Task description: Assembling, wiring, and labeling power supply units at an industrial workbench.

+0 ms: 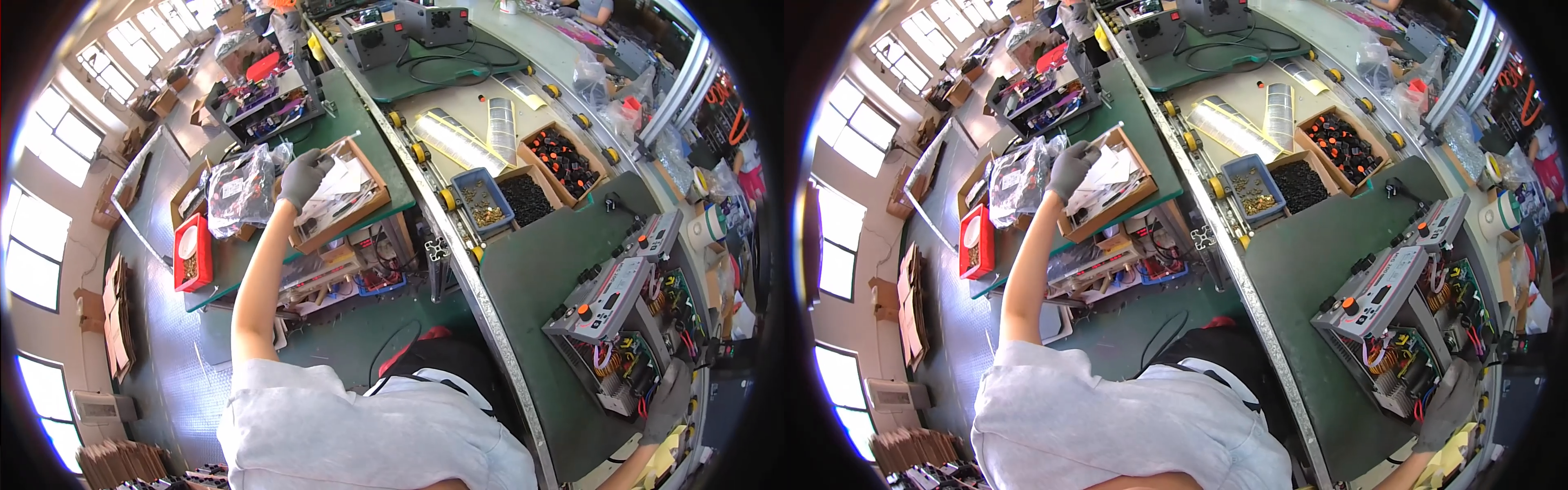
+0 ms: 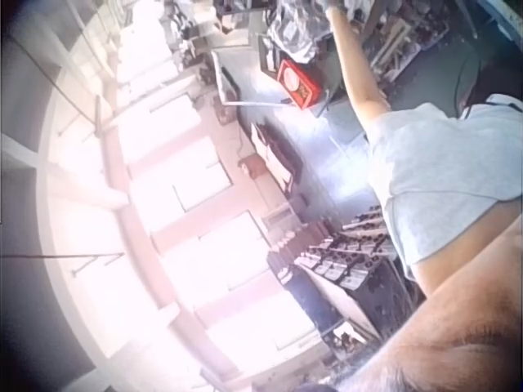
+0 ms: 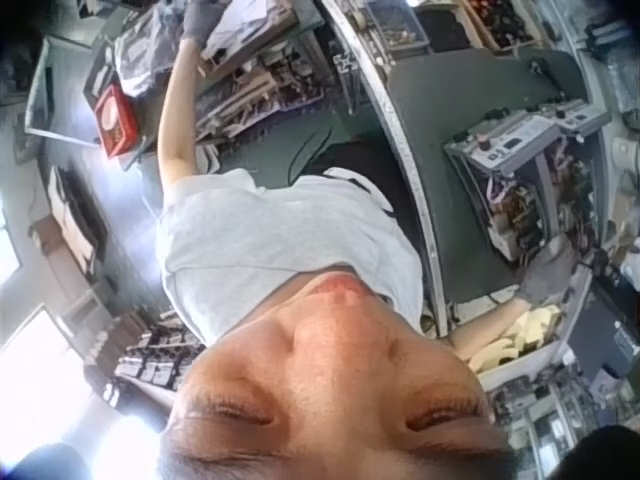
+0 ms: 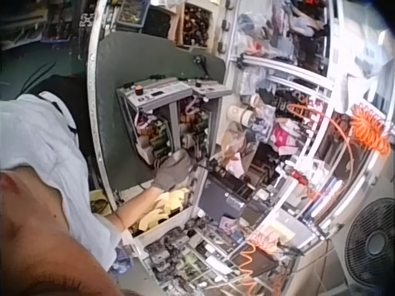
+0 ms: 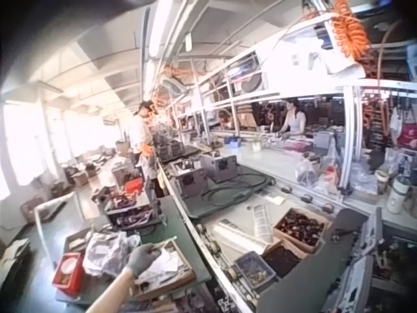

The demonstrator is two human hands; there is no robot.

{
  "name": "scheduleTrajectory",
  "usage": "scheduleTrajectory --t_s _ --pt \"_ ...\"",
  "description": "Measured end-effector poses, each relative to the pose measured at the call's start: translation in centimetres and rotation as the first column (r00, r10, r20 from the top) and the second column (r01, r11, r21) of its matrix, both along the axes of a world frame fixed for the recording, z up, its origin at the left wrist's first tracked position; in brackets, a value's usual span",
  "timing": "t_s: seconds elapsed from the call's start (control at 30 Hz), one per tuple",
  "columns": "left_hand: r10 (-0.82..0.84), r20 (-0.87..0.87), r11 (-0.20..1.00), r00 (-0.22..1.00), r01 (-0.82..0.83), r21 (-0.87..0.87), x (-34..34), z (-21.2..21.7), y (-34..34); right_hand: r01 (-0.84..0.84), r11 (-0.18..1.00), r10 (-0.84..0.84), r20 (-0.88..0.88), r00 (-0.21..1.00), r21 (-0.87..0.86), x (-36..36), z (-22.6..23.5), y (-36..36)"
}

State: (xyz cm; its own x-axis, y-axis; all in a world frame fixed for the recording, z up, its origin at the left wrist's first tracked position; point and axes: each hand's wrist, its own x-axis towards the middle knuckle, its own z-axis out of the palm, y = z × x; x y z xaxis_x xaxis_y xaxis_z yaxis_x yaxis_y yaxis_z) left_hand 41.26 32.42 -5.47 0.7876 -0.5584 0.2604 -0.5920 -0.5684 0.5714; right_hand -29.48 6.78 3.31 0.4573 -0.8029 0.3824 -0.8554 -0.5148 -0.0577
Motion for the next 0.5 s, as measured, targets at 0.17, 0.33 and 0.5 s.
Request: scheduleTrajectory --t_s 0.17,0.33,0.5 --pt "-0.466 -0.371 0.883 0.803 0.398 -0.248 -15.8 8.5 -6.8 0.233 0.972 -0.174 0.652 0.738 -0.004 2.3 0.7 3.9" --pt "-0.644 -0.764 0.626 0.024 0.59 -0.509 -28.9 8.3 -10.0 -0.36 0.894 0.097 0.669 0.737 0.266 15.4 4.9 10.0" --pt "-0.508 -0.676 0.297 -0.534 0.628 -0.719 -35.5 5.7 -12.5 -0.694 0.584 -0.039 0.869 0.493 0.42 14.5 4.9 8.3"
